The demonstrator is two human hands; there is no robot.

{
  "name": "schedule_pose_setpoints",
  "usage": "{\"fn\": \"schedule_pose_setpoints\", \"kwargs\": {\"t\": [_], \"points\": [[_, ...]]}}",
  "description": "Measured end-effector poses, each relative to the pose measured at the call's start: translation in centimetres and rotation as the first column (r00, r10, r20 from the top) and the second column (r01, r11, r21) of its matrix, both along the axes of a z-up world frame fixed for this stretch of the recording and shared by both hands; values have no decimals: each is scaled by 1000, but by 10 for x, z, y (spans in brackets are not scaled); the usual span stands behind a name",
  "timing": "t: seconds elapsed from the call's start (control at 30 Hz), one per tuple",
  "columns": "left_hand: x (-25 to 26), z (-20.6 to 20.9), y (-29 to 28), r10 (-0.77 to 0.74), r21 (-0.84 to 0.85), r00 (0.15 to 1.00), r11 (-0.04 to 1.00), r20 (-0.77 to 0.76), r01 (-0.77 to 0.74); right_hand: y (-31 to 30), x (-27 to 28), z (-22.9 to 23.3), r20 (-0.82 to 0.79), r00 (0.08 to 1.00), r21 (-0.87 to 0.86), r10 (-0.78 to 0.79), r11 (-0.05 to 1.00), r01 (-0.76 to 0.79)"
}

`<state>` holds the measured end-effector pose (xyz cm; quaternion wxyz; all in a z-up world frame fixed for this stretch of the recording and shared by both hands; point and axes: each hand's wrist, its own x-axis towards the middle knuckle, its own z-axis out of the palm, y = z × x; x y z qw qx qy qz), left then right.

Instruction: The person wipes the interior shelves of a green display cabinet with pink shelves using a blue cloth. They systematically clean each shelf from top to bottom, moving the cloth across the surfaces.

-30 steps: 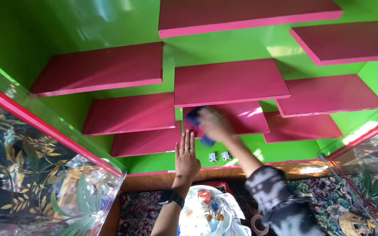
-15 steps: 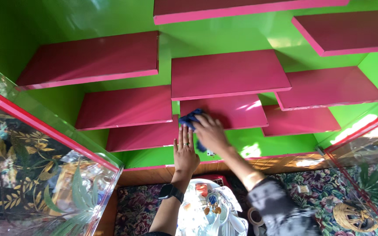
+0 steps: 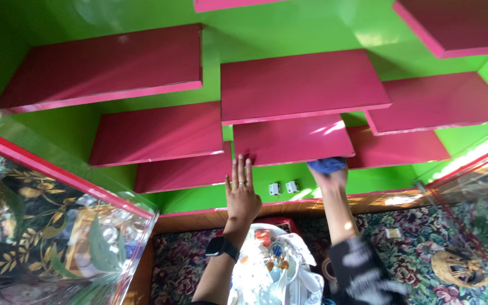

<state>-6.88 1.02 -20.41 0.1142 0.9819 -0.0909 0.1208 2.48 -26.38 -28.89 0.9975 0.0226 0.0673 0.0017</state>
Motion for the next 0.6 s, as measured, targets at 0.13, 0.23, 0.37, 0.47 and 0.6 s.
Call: {"fn": "schedule_pose_setpoints", "kwargs": {"t": [0.13, 0.23, 0.37, 0.47, 0.6], "points": [[0, 4, -1, 44, 66, 998, 997, -53, -40, 60, 29, 13, -23, 998, 484, 59, 874, -41], [2, -1, -3, 45, 84, 999, 996, -18, -44, 108, 18, 18, -83, 976, 440, 200, 886, -144], [7, -11, -1, 30, 94, 998, 995, 50, -35, 120, -16, 19, 487, 755, 675, 439, 359, -645], [5, -18, 0, 32, 80, 997, 996, 69, -37, 85, -42, 11, 555, 540, 796, 633, -592, -125], [4, -18, -4, 25, 6, 994, 1000, 106, -26, 17, -44, -30, 499, 573, 411, 650, -759, 504]]}}
